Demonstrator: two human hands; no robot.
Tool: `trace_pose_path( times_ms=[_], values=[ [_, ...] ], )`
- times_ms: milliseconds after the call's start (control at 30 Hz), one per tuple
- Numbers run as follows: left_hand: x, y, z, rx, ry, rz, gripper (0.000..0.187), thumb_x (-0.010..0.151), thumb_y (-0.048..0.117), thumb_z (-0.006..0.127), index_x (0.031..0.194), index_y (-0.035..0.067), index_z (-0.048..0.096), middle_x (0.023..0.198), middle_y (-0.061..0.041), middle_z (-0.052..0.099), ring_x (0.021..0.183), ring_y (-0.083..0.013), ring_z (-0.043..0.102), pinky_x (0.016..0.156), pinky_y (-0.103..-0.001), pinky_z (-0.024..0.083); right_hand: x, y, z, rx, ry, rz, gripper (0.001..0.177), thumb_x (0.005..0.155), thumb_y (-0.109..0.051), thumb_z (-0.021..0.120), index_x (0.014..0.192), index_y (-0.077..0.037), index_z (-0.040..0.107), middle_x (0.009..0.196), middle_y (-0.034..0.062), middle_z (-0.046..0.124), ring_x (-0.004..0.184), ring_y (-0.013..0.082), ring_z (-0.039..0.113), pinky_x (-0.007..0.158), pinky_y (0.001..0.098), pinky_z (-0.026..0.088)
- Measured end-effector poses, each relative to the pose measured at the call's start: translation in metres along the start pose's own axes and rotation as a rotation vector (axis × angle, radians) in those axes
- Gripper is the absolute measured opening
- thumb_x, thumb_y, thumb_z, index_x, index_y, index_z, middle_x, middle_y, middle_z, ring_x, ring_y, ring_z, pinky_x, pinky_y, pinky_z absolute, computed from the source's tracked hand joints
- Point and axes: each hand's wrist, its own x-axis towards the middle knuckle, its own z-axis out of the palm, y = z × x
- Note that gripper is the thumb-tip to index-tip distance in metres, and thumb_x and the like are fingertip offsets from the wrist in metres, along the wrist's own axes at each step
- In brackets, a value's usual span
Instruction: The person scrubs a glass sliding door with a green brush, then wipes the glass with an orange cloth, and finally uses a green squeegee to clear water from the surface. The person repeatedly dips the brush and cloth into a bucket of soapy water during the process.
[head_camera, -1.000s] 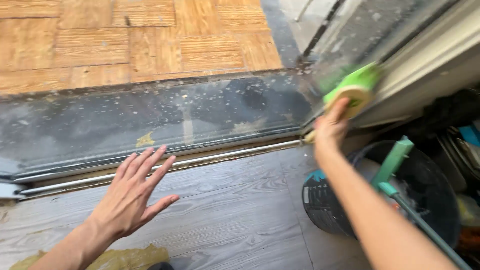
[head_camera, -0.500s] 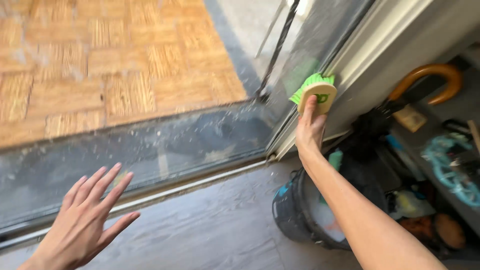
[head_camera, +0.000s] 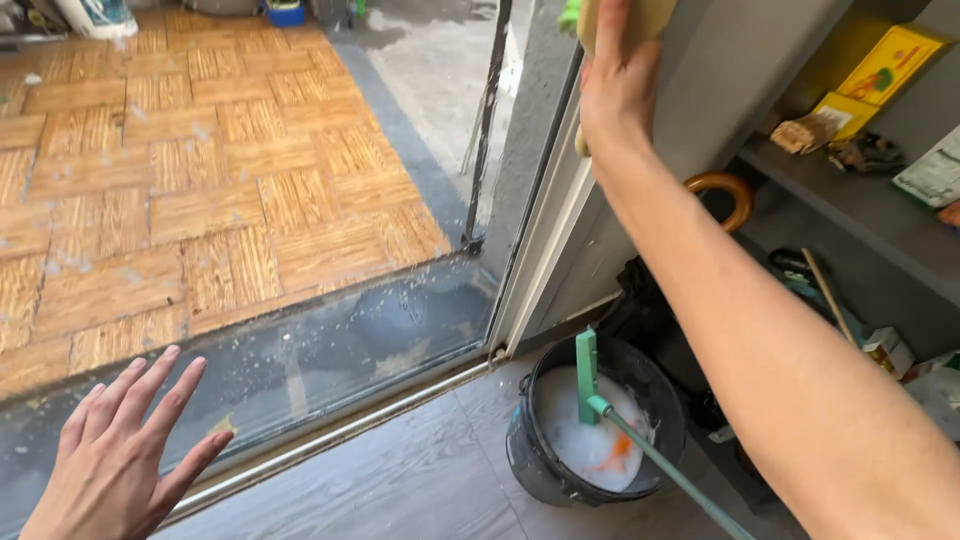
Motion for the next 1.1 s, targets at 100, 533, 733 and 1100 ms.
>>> trace_pose_path(
  times_ms=[100, 533, 733, 1100],
  values=[
    [0.015, 0.003, -0.013, -0.049, -0.079, 0.020, 0.092, 0.084, 0.079, 0.032, 0.157, 0.024, 0.037, 0.165, -0.007, 0.038, 0.152, -0.0286, 0.036, 0.123, -0.052, 0.029, -0.015, -0.002, -0.001, 0.053, -0.035, 0.028, 0.092, 0.064, -0.086, 0.030, 0.113, -0.013, 0.055, 0.069, -0.0086, 0.044, 0.055, 0.0013, 0.046, 0.046, 0.0196, 0.035],
    [-0.015, -0.004, 0.005, 0.057, 0.027, -0.006, 0.098, 0.073, 0.079, 0.040, 0.155, 0.026, 0.045, 0.165, -0.007, 0.048, 0.153, -0.0265, 0.047, 0.128, -0.047, 0.038, -0.168, 0.265, 0.070, -0.224, -0.161, 0.730, 0.095, 0.077, -0.087, 0.018, 0.116, -0.005, 0.047, 0.089, 0.0066, 0.052, 0.064, 0.0180, 0.054, 0.053, 0.0290, 0.043],
    [-0.033, -0.017, -0.009, 0.082, -0.014, -0.043, 0.098, 0.076, 0.082, 0.033, 0.157, 0.028, 0.041, 0.164, -0.007, 0.047, 0.150, -0.0279, 0.048, 0.126, -0.047, 0.038, -0.157, 0.230, 0.053, -0.223, -0.145, 0.597, 0.106, 0.071, -0.088, 0.014, 0.124, -0.001, 0.042, 0.093, 0.0086, 0.059, 0.075, 0.0214, 0.064, 0.059, 0.0323, 0.053],
    [0.007, -0.029, -0.086, 0.166, 0.118, -0.197, 0.102, 0.065, 0.081, 0.046, 0.157, 0.037, 0.044, 0.166, 0.001, 0.052, 0.155, -0.0235, 0.053, 0.127, -0.043, 0.045, -0.019, 0.006, -0.018, -0.202, -0.118, 0.291, 0.105, 0.075, -0.086, 0.020, 0.135, -0.001, 0.038, 0.105, 0.0106, 0.059, 0.088, 0.0212, 0.065, 0.070, 0.0355, 0.053]
  ],
)
